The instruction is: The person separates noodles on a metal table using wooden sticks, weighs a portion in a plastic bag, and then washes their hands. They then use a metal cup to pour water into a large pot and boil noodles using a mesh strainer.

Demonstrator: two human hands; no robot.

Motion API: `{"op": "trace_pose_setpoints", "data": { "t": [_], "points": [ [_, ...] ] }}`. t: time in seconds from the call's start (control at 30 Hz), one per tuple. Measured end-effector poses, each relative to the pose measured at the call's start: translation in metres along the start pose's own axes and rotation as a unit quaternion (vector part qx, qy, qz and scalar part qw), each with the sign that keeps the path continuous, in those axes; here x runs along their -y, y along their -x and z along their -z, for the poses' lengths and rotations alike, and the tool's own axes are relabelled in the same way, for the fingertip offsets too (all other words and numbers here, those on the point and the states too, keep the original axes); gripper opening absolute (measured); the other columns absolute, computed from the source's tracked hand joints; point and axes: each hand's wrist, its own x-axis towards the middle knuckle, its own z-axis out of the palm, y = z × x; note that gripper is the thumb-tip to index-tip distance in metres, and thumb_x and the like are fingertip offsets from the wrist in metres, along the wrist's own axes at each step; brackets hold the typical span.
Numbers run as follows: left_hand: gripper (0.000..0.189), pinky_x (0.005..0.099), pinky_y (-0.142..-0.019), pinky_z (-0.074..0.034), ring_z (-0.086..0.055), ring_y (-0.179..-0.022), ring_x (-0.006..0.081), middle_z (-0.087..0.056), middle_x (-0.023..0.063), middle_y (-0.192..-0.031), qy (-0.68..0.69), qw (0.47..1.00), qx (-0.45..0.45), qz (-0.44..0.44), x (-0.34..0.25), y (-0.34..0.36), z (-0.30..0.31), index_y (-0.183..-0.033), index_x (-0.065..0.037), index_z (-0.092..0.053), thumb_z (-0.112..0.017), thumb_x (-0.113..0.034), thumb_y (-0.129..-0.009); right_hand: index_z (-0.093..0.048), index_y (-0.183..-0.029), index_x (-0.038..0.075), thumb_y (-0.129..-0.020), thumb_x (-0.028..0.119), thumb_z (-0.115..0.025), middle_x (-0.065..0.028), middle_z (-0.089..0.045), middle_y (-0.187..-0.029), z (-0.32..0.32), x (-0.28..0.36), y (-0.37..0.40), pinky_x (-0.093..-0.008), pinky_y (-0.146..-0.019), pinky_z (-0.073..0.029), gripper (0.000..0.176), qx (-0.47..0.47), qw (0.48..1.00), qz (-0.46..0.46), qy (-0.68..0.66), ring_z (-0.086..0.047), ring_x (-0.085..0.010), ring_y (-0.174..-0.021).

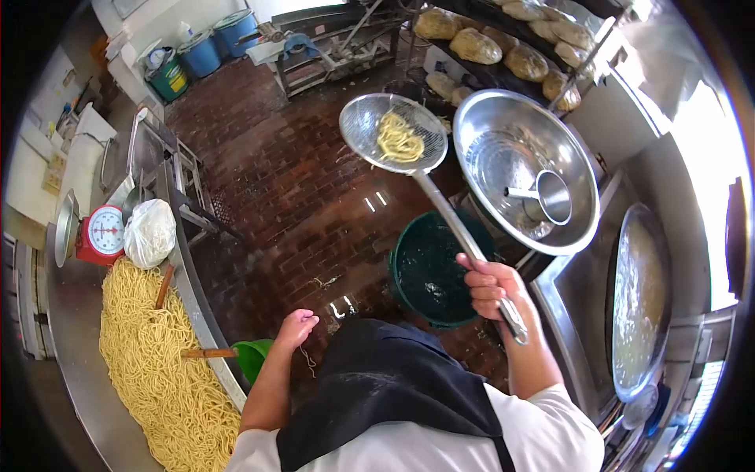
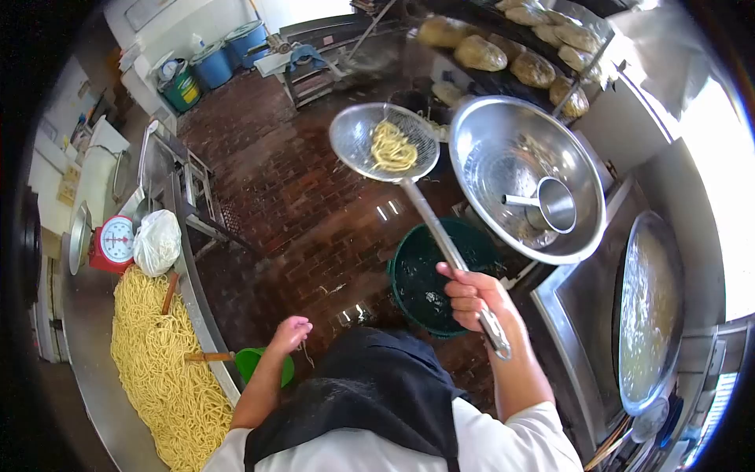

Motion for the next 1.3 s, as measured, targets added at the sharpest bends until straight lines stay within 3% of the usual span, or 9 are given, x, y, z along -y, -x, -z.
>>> {"op": "trace_pose_setpoints", "data": {
  "t": [0.23, 0.37, 0.6, 0.63, 0.7, 0.83, 1.03, 1.23, 1.3],
  "points": [
    [0.044, 0.0311, -0.072, -0.053, -0.065, -0.081, 0.015, -0.07, 0.0111, -0.096, 0.152, 0.988, -0.001, 0.024, 0.008, -0.002, 0.055, -0.118, 0.003, -0.061, -0.071, -0.025, -0.087, -0.055, -0.119, 0.007, -0.1, 0.019, -0.05, 0.0036, -0.046, -0.064, 0.027, 0.062, -0.162, -0.023, -0.041, -0.038, 0.023, -0.049, 0.999, -0.01, 0.004, -0.043, -0.0055, -0.045],
    [0.04, 0.0312, -0.075, -0.053, -0.066, -0.086, 0.0155, -0.07, 0.0113, -0.094, 0.155, 0.983, -0.074, 0.069, -0.035, -0.031, 0.087, -0.116, 0.002, -0.063, -0.071, -0.024, -0.087, -0.056, -0.105, 0.012, -0.095, 0.017, -0.06, 0.0039, -0.048, -0.063, 0.042, 0.144, -0.252, -0.0244, -0.042, -0.041, 0.012, -0.221, 0.962, 0.091, 0.133, -0.046, -0.0067, -0.046],
    [0.04, 0.031, -0.071, -0.053, -0.067, -0.08, 0.017, -0.07, 0.0099, -0.091, -0.068, 0.99, -0.014, 0.121, -0.032, -0.118, 0.14, -0.113, 0.0, -0.065, -0.07, -0.028, -0.085, -0.049, -0.101, 0.003, -0.083, 0.013, -0.062, -0.0113, -0.057, -0.067, 0.098, 0.328, -0.404, -0.0366, -0.044, -0.047, 0.025, -0.614, 0.52, 0.238, 0.544, -0.057, -0.0217, -0.047],
    [0.039, 0.0309, -0.067, -0.052, -0.067, -0.076, 0.0171, -0.07, 0.0089, -0.09, -0.086, 0.993, 0.043, 0.068, -0.039, -0.129, 0.149, -0.111, -0.001, -0.066, -0.07, -0.029, -0.085, -0.05, -0.106, 0.002, -0.083, 0.013, -0.058, -0.0194, -0.065, -0.083, 0.12, 0.353, -0.423, -0.0432, -0.061, -0.053, 0.027, -0.649, 0.386, 0.219, 0.618, -0.067, -0.034, -0.067],
    [0.036, 0.0301, -0.064, -0.051, -0.066, -0.074, 0.0166, -0.07, 0.0077, -0.09, 0.043, 0.983, -0.04, 0.172, -0.06, -0.15, 0.16, -0.11, -0.001, -0.066, -0.069, -0.028, -0.086, -0.051, -0.113, 0.002, -0.084, 0.015, -0.054, -0.0249, -0.067, -0.101, 0.14, 0.377, -0.445, -0.0493, -0.081, -0.051, 0.031, -0.668, 0.309, 0.211, 0.643, -0.065, -0.043, -0.093],
    [0.033, 0.0291, -0.057, -0.05, -0.066, -0.072, 0.0158, -0.07, 0.0058, -0.089, 0.179, 0.926, -0.149, 0.296, -0.083, -0.171, 0.171, -0.11, -0.003, -0.065, -0.066, -0.027, -0.088, -0.051, -0.118, 0.004, -0.084, 0.014, -0.053, -0.0275, -0.064, -0.11, 0.131, 0.415, -0.455, -0.0518, -0.092, -0.046, 0.035, -0.658, 0.358, 0.121, 0.652, -0.059, -0.0457, -0.107],
    [0.033, 0.03, -0.056, -0.05, -0.067, -0.075, 0.0164, -0.07, 0.0056, -0.092, 0.146, 0.923, -0.084, 0.345, -0.07, -0.161, 0.165, -0.112, -0.003, -0.063, -0.065, -0.027, -0.09, -0.048, -0.123, 0.004, -0.087, 0.012, -0.052, -0.0283, -0.064, -0.112, 0.151, 0.402, -0.474, -0.0514, -0.091, -0.048, 0.037, -0.695, 0.325, 0.106, 0.633, -0.061, -0.0451, -0.106],
    [0.034, 0.0306, -0.057, -0.05, -0.067, -0.074, 0.0161, -0.07, 0.0055, -0.091, 0.158, 0.931, -0.082, 0.32, -0.053, -0.149, 0.166, -0.112, -0.003, -0.063, -0.066, -0.028, -0.089, -0.047, -0.125, 0.005, -0.087, 0.012, -0.053, -0.0276, -0.064, -0.112, 0.137, 0.392, -0.451, -0.0505, -0.092, -0.048, 0.039, -0.659, 0.35, 0.072, 0.662, -0.061, -0.0443, -0.107],
    [0.037, 0.0308, -0.061, -0.051, -0.066, -0.073, 0.0154, -0.07, 0.0057, -0.09, 0.045, 0.975, -0.094, 0.198, -0.041, -0.143, 0.168, -0.114, -0.001, -0.064, -0.068, -0.027, -0.089, -0.049, -0.126, 0.006, -0.085, 0.014, -0.056, -0.0261, -0.064, -0.112, 0.123, 0.368, -0.44, -0.049, -0.091, -0.048, 0.042, -0.669, 0.352, 0.148, 0.638, -0.061, -0.0443, -0.105]
  ]
}}
